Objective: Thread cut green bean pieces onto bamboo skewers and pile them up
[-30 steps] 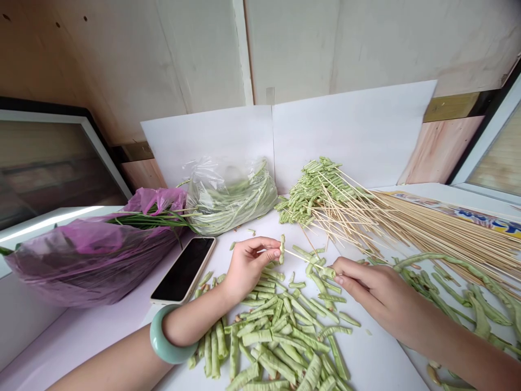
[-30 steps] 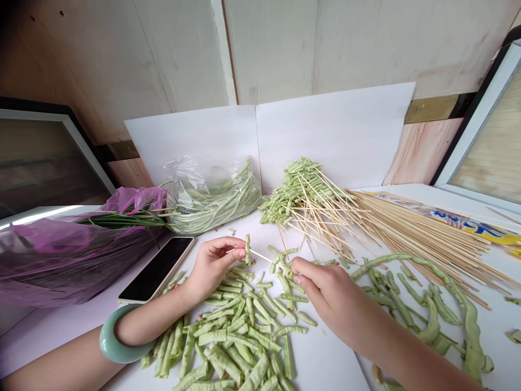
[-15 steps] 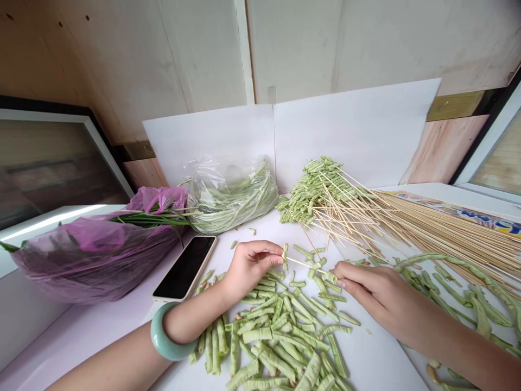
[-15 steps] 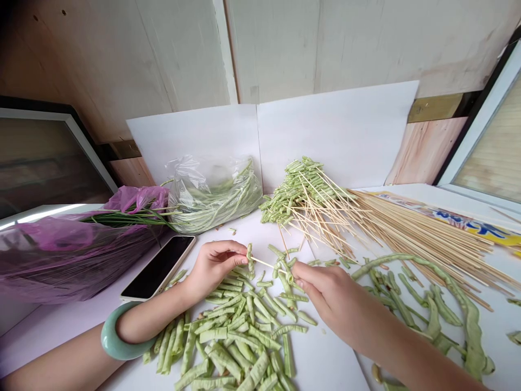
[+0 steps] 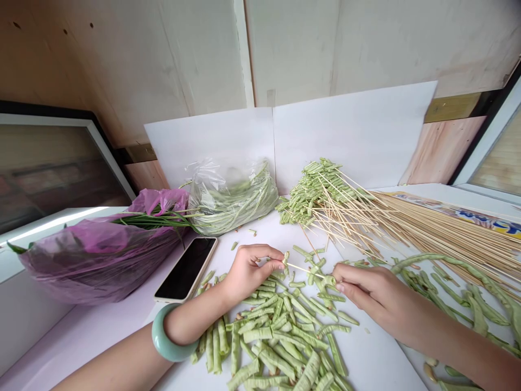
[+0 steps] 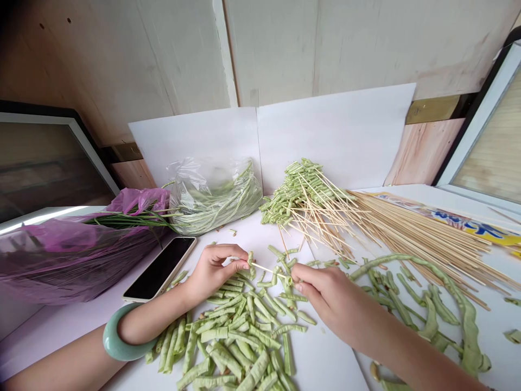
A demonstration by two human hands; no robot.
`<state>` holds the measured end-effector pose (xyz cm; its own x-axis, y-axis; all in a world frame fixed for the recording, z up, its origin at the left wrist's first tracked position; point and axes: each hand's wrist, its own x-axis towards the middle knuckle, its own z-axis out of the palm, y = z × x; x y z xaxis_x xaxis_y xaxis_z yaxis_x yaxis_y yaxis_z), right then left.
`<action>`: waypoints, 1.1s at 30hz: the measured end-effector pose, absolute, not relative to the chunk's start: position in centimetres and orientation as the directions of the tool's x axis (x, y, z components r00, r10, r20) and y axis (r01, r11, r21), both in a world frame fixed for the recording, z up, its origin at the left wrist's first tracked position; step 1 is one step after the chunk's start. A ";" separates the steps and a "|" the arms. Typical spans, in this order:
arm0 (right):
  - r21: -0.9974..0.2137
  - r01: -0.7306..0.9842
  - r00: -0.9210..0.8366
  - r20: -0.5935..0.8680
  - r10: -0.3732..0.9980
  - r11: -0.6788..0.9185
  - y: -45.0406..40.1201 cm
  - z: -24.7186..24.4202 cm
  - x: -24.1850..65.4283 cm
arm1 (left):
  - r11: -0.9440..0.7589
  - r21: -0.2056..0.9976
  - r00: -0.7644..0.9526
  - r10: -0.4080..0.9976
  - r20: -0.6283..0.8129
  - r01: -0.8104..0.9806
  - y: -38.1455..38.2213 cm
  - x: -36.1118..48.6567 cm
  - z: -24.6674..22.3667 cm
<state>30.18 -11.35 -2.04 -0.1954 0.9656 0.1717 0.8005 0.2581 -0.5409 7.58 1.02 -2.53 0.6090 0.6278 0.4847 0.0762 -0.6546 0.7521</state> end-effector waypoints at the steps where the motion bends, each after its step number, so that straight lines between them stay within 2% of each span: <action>1: -0.548 0.796 -0.194 0.172 0.966 0.257 -11.3 -1.9 30.1 | -0.660 0.748 0.609 0.624 0.491 0.073 1.0 7.6 -2.6; 4: -0.529 0.804 -0.195 0.195 0.961 0.271 -11.2 -1.9 30.0 | -0.688 0.724 0.606 0.600 0.523 0.056 1.1 7.6 -2.7; 9: -0.407 0.831 -0.257 0.324 0.910 0.380 -11.4 -2.7 30.5 | -0.725 0.688 0.612 0.564 0.554 0.044 1.3 7.6 -3.0; 12: -0.385 0.831 -0.280 0.334 0.900 0.401 -11.4 -3.0 30.6 | -0.734 0.679 0.605 0.556 0.570 0.035 1.4 7.6 -3.0; 17: -0.475 0.820 -0.238 0.222 0.946 0.318 -11.3 -2.7 30.2 | -0.709 0.705 0.607 0.575 0.548 0.035 1.2 7.6 -3.0; 23: -0.649 0.719 -0.232 0.114 0.966 0.249 -11.4 -2.7 29.4 | -0.705 0.708 0.705 0.486 0.516 -0.032 0.1 8.0 -2.7; 33: -0.647 0.718 -0.227 0.130 0.965 0.256 -11.4 -2.7 29.1 | -0.619 0.785 0.682 0.571 0.456 -0.007 -0.2 8.0 -2.4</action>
